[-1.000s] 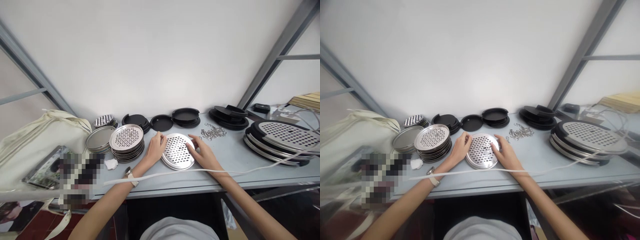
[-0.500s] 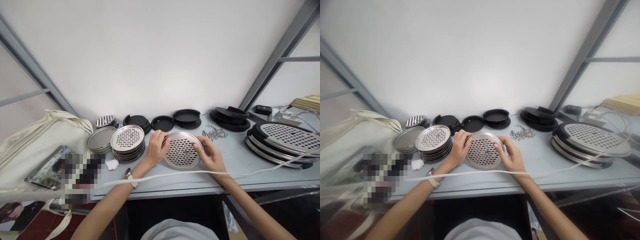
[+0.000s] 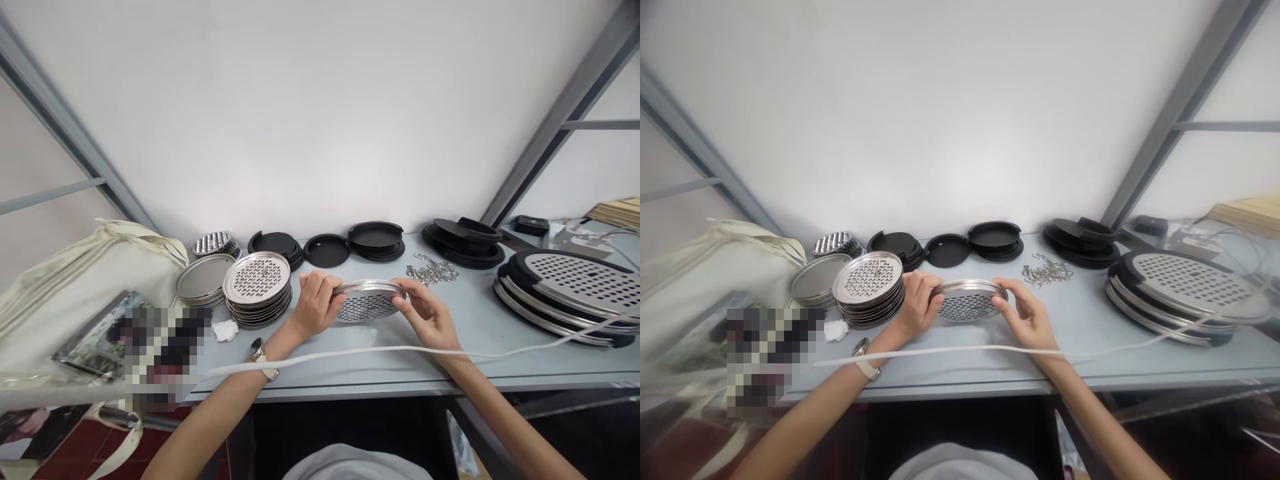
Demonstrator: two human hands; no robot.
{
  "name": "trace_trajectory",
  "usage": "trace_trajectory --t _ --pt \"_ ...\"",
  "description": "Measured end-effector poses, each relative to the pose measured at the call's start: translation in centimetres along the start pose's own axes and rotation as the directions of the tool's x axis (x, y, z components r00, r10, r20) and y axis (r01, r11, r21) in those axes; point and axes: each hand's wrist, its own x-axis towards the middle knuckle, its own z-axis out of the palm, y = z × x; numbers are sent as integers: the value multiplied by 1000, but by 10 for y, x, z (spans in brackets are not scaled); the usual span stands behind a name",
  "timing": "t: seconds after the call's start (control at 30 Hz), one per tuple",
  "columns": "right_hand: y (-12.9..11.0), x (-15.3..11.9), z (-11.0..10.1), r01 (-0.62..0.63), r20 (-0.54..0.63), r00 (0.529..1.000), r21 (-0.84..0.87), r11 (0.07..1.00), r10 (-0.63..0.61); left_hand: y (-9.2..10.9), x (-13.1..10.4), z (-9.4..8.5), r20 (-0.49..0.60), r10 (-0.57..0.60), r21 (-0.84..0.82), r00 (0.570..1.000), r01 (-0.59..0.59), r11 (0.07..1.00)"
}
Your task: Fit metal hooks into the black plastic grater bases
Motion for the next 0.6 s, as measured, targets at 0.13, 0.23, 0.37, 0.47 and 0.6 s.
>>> trace_trajectory --t 0.13,0.23,0.37,0.47,0.6 --pt "0 0 0 -2 -8 1000 -32 999 2 0 1 0 32 -20 13 999 19 1000" --pt "1 0 3 -14 -1 1000 -80 997 14 -1 2 2 28 -72 2 997 72 997" --pt "1 2 7 -60 115 990 -190 980 83 -2 6 3 -27 -169 -56 985 167 984" --pt "0 3 8 -83 225 965 -239 967 138 -1 10 4 -60 -295 -110 954 287 952" --pt "4 4 5 -134 243 953 -201 970 182 1 15 5 -90 -404 -198 910 381 903"
